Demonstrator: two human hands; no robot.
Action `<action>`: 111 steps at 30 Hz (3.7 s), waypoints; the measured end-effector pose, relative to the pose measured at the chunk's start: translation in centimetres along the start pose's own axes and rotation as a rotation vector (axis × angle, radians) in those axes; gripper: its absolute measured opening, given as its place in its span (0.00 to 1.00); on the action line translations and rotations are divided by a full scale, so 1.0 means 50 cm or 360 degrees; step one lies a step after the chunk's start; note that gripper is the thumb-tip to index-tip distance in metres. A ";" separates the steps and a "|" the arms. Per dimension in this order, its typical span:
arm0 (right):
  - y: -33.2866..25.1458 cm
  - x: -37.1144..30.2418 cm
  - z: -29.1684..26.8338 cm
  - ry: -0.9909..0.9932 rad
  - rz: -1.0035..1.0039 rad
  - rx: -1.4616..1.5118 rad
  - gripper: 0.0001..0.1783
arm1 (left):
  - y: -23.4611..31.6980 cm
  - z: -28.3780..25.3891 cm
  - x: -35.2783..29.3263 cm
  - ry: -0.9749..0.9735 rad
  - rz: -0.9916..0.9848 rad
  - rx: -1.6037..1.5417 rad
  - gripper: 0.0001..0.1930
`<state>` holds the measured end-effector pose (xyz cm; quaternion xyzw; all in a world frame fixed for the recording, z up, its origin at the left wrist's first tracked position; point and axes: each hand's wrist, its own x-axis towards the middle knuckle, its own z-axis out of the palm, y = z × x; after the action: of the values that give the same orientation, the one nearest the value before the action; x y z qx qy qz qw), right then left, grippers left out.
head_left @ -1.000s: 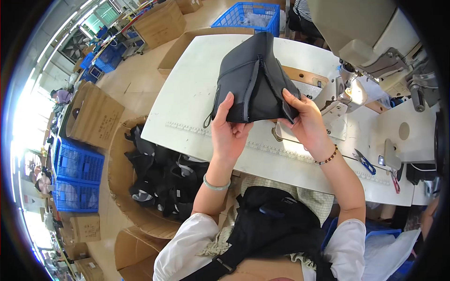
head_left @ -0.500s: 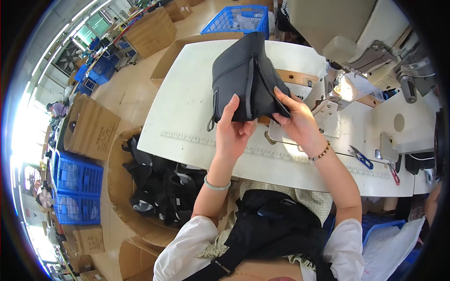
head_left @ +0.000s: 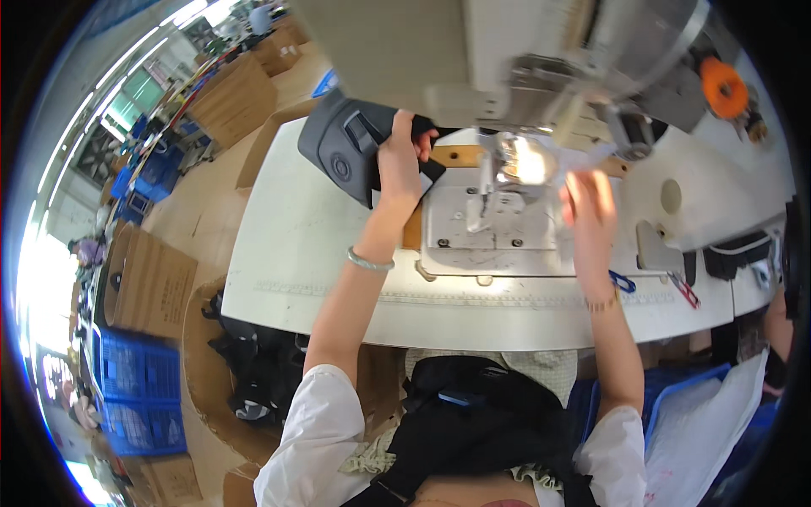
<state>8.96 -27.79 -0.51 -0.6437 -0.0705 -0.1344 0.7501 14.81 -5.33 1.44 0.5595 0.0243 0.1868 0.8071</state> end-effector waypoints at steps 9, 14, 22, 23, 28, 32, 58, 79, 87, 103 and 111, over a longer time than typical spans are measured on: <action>0.037 0.192 0.076 -0.0630 0.0086 -0.0246 0.27 | -0.136 0.026 0.079 -0.0644 0.0279 0.0181 0.11; 0.049 0.179 0.078 -0.0565 -0.0450 -0.0171 0.22 | -0.132 -0.008 0.087 -0.0765 0.0913 0.0823 0.18; 0.062 0.194 0.070 -0.0419 -0.0511 -0.0500 0.23 | -0.102 0.063 0.029 -0.0368 0.0417 0.0162 0.12; 0.079 0.204 0.066 -0.0313 -0.0705 -0.0508 0.23 | -0.112 0.058 0.037 -0.0433 0.0822 0.0639 0.10; 0.040 0.158 0.021 -0.0081 -0.1322 -0.0848 0.11 | -0.060 0.087 -0.017 -0.0173 -0.0191 -0.0157 0.11; 0.022 0.138 0.025 -0.0041 -0.1220 -0.0631 0.10 | -0.038 0.113 -0.054 -0.0341 0.0018 -0.0303 0.11; -0.015 0.081 0.050 0.0250 -0.1433 -0.0691 0.14 | 0.004 0.145 -0.131 0.0213 0.0031 -0.0187 0.14; -0.036 0.048 0.003 -0.0036 -0.1507 -0.0851 0.14 | -0.013 0.112 -0.199 0.0074 0.0679 0.0694 0.13; -0.038 0.030 -0.016 -0.0180 -0.1757 -0.1057 0.16 | 0.010 0.116 -0.167 0.0155 0.0151 -0.0018 0.16; -0.012 0.059 -0.023 -0.0235 -0.1402 -0.0615 0.13 | -0.003 0.139 -0.230 0.0329 0.0411 0.0358 0.14; -0.034 0.042 -0.014 -0.0167 -0.1591 -0.0818 0.13 | -0.001 0.080 -0.183 0.0043 0.1146 0.1613 0.15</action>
<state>10.41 -28.95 1.55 -0.6998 -0.3690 -0.4540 0.4100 7.32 -11.92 1.35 0.8438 -0.0702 0.4197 0.3271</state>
